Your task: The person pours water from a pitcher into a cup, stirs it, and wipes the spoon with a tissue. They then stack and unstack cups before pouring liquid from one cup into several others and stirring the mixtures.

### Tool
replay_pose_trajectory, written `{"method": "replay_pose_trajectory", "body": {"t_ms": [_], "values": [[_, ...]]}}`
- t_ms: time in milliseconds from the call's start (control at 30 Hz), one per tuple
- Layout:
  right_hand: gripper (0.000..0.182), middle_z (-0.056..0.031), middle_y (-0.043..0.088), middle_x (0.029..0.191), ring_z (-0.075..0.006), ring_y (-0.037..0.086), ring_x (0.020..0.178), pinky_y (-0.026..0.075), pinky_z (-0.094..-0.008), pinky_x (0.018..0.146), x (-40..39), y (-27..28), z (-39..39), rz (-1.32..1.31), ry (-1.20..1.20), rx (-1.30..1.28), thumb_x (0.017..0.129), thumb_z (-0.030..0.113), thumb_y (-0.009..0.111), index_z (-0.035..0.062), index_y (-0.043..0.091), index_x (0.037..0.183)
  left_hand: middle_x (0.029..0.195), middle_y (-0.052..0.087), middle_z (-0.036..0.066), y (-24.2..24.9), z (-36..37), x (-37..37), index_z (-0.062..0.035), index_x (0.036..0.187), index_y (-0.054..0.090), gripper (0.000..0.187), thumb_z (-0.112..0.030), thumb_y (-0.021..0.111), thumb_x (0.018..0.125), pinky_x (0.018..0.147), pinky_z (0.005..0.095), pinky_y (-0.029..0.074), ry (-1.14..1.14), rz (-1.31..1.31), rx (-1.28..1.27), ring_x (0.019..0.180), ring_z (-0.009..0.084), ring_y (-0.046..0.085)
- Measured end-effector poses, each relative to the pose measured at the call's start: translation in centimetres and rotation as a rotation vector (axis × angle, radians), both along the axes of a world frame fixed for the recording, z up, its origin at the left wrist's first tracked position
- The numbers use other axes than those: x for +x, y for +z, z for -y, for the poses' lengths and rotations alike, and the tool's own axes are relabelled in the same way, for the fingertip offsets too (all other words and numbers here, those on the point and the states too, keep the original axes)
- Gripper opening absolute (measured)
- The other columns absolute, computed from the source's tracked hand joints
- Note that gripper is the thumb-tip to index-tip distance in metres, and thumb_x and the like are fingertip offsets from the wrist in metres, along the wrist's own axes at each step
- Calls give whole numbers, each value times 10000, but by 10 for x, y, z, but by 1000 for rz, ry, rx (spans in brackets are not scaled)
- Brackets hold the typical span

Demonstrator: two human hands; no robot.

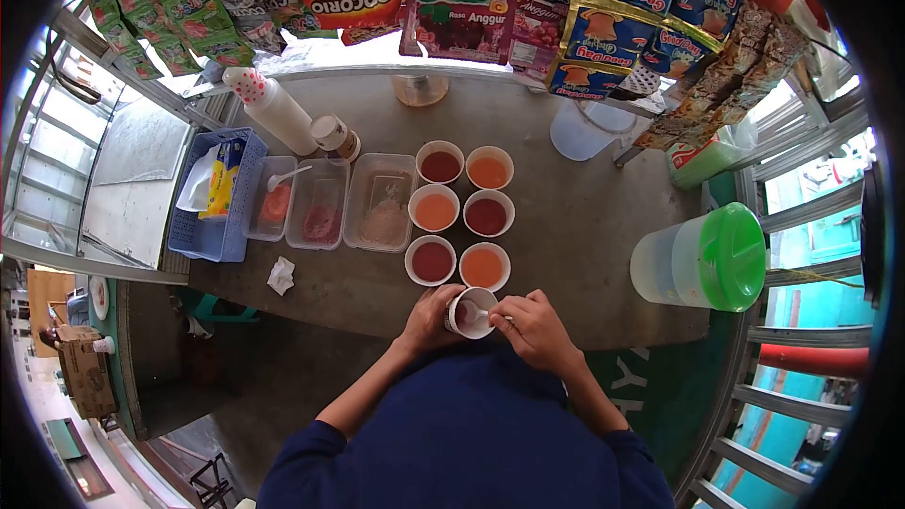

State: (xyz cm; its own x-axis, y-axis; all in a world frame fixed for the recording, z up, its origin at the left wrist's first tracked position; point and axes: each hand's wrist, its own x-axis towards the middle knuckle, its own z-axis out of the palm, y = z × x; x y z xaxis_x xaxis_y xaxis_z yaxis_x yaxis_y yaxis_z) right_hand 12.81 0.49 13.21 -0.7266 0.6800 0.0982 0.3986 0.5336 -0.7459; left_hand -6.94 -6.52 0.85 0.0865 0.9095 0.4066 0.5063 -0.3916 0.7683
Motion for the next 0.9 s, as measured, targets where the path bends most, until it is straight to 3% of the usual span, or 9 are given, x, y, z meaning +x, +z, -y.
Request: {"method": "replay_pose_trajectory", "body": {"t_ms": [67,167,233,367,467,533,633,733,900], "values": [[129,-40,601,795,-205,547,728,342,-330,726,1,-1,-1,-37,25,-65,908,177,541,67,600,876,1116,581,134,0,1,1,-64,1231,412,831,-197,862,544,835,419,480,8,14,-3,971,322,608],[139,-43,595,801,-211,543,734,342,-327,729,3,1,-2,-7,-39,60,913,181,534,62,598,884,1116,578,140,2,1,2,-52,1232,408,829,-196,860,551,823,419,485,0,6,2,971,323,608],[140,-44,592,806,-209,542,743,342,-325,732,5,3,-3,33,75,-13,914,182,531,62,597,886,1113,580,139,3,1,3,-48,1230,407,826,-194,859,554,821,419,486,-2,0,5,969,322,609],[140,-44,592,811,-203,546,755,342,-323,737,5,2,-4,-33,48,-79,915,182,530,62,596,887,1096,587,137,8,-1,5,-52,1226,407,812,-187,858,564,817,417,487,3,-4,6,956,318,614],[145,-44,596,822,-200,550,763,340,-324,736,4,3,-5,38,45,23,920,185,526,62,595,886,1087,592,135,4,0,6,-62,1223,411,805,-185,859,566,813,412,486,13,12,-5,940,313,618],[145,-49,600,831,-198,554,772,341,-325,737,5,3,-4,-53,106,-145,922,187,525,66,596,884,1086,593,135,5,1,7,-66,1223,412,804,-186,860,566,810,410,485,3,20,-25,935,310,619],[142,-45,602,834,-200,553,763,340,-325,734,0,5,-2,21,12,33,923,183,525,68,597,882,1085,596,135,5,-1,9,-71,1224,412,807,-189,862,565,806,404,484,-1,26,-50,930,307,620],[141,-46,600,833,-205,550,757,340,-324,734,6,4,-8,-12,108,-107,922,182,526,66,595,880,1083,597,137,2,-2,8,-70,1225,409,811,-192,864,565,807,402,483,7,30,-37,935,307,620],[150,-53,598,834,-212,545,756,341,-325,735,7,6,-6,-21,54,-82,927,185,521,61,593,884,1081,597,141,3,-2,6,-66,1224,405,812,-194,864,567,808,400,484,-13,5,-87,943,310,620]]}}
